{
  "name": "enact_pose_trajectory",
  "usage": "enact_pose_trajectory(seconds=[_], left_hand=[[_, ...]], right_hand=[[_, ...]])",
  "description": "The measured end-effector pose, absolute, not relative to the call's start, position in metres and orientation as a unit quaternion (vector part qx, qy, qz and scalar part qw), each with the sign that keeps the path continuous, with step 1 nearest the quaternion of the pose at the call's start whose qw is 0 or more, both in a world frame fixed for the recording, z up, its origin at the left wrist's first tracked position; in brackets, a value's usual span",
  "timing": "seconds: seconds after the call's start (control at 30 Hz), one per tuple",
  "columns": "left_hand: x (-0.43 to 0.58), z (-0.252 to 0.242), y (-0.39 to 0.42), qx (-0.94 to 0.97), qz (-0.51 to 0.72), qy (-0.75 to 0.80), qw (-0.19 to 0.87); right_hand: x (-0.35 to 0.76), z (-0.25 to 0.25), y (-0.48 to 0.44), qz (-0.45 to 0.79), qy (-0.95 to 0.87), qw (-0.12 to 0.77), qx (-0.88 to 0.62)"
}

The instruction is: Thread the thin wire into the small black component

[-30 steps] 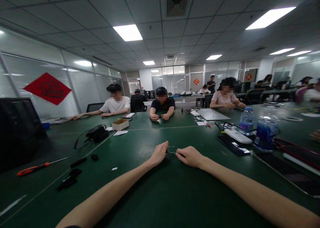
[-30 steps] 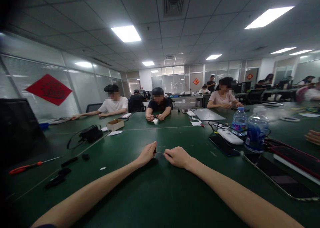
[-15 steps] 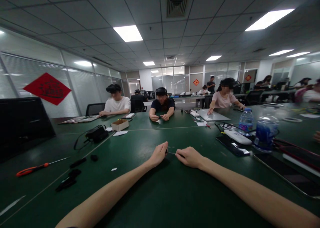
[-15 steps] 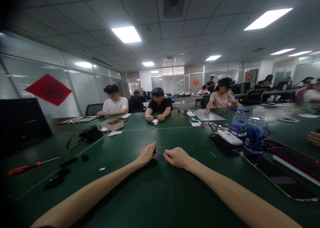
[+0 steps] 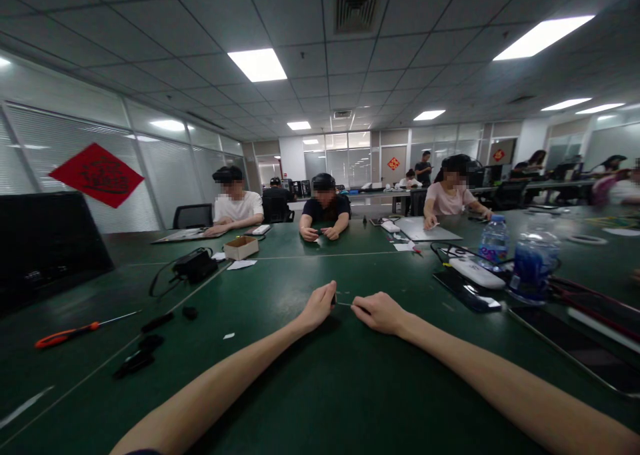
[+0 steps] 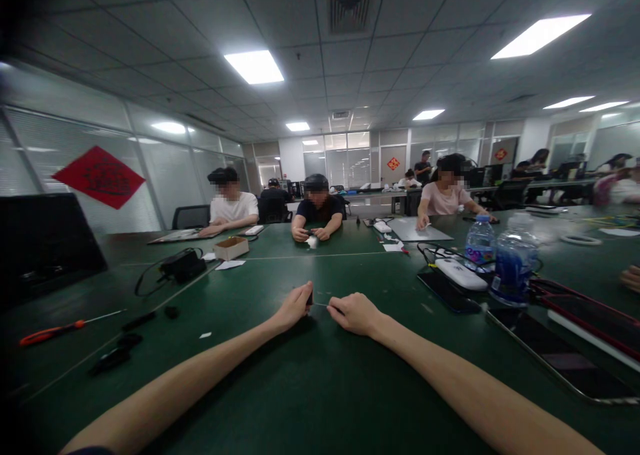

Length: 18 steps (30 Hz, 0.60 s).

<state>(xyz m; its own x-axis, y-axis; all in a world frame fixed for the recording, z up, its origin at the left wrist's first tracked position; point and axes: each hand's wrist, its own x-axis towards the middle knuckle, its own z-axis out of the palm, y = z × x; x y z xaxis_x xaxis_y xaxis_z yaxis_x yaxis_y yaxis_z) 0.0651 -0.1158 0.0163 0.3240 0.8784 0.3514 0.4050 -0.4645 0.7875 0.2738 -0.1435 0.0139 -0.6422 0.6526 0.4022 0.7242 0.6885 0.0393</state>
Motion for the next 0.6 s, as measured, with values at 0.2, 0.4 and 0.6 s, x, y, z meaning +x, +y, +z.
enact_pose_trajectory(seconds=[0.2, 0.4, 0.6], left_hand=[[0.0653, 0.0172, -0.1162, 0.756, 0.397, 0.422, 0.303], [0.0643, 0.0189, -0.1176, 0.753, 0.4, 0.415, 0.319], [0.0657, 0.0178, -0.1184, 0.734, 0.383, 0.427, 0.364]], right_hand=[[0.2734, 0.0143, -0.1436, -0.098, -0.903, 0.188, -0.374], [0.2732, 0.0147, -0.1444, -0.094, -0.902, 0.19, -0.376], [0.2738, 0.0139, -0.1433, -0.09, -0.903, 0.189, -0.376]])
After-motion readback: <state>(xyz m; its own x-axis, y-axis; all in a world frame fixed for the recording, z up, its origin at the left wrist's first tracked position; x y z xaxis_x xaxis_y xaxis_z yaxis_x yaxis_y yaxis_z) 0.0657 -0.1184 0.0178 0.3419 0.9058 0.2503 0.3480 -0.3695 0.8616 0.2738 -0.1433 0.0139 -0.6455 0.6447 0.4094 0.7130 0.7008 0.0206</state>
